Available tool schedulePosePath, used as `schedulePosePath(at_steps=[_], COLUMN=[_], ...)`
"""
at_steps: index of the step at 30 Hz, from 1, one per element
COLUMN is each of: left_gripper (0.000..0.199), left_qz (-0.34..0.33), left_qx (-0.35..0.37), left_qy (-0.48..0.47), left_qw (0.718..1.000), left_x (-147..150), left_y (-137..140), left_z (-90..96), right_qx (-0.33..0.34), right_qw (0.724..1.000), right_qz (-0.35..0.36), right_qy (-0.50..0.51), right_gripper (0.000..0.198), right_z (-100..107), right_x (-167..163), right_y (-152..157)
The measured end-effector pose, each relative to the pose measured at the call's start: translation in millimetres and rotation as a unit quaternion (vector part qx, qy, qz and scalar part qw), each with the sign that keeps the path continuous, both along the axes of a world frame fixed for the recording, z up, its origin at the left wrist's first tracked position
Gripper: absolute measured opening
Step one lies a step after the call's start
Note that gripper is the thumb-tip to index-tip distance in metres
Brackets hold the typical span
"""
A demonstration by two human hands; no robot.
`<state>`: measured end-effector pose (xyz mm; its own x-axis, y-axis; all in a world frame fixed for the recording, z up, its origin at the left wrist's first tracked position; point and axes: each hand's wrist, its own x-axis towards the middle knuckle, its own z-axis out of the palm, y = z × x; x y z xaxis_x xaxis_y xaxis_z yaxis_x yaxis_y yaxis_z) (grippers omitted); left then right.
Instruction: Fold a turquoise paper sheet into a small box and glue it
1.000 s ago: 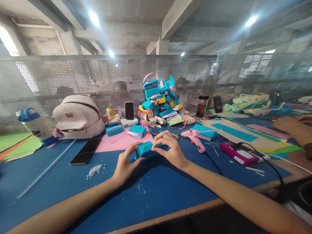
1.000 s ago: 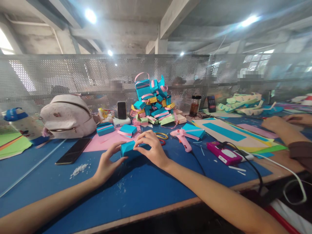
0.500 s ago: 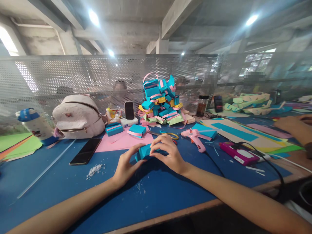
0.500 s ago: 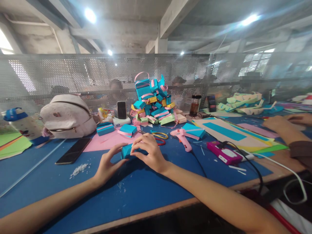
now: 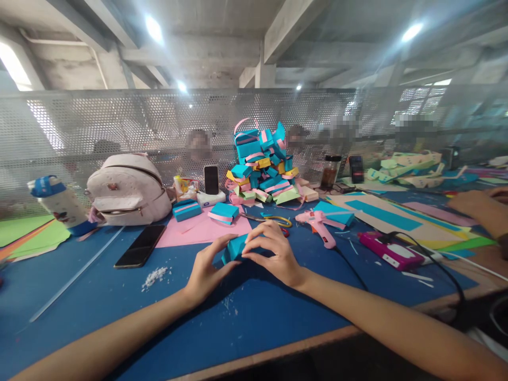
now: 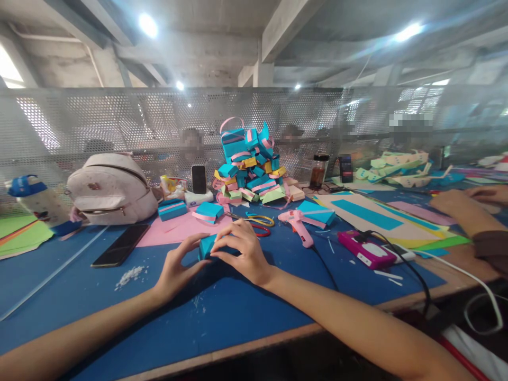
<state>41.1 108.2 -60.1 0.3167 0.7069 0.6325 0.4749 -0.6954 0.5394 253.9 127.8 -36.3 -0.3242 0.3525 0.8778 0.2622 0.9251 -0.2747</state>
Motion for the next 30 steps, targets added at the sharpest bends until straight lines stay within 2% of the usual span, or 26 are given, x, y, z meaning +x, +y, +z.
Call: schedulePosePath(at_steps=[22,30], left_gripper=[0.05,0.049], left_qz=[-0.006,-0.006], left_qx=[0.02,0.011], left_qy=[-0.004,-0.025], left_qw=[1.0,1.0], left_x=[0.0,1.4], left_y=[1.0,0.9], left_z=[-1.7,0.3], right_qx=[-0.027,-0.019], right_qw=[0.999,1.0], right_qz=[0.023,0.008], right_qy=[-0.032,0.01], right_gripper=[0.006,0.002], right_z=[2.3,2.6], right_x=[-1.5,2.2], right_y=[-0.2,4.7])
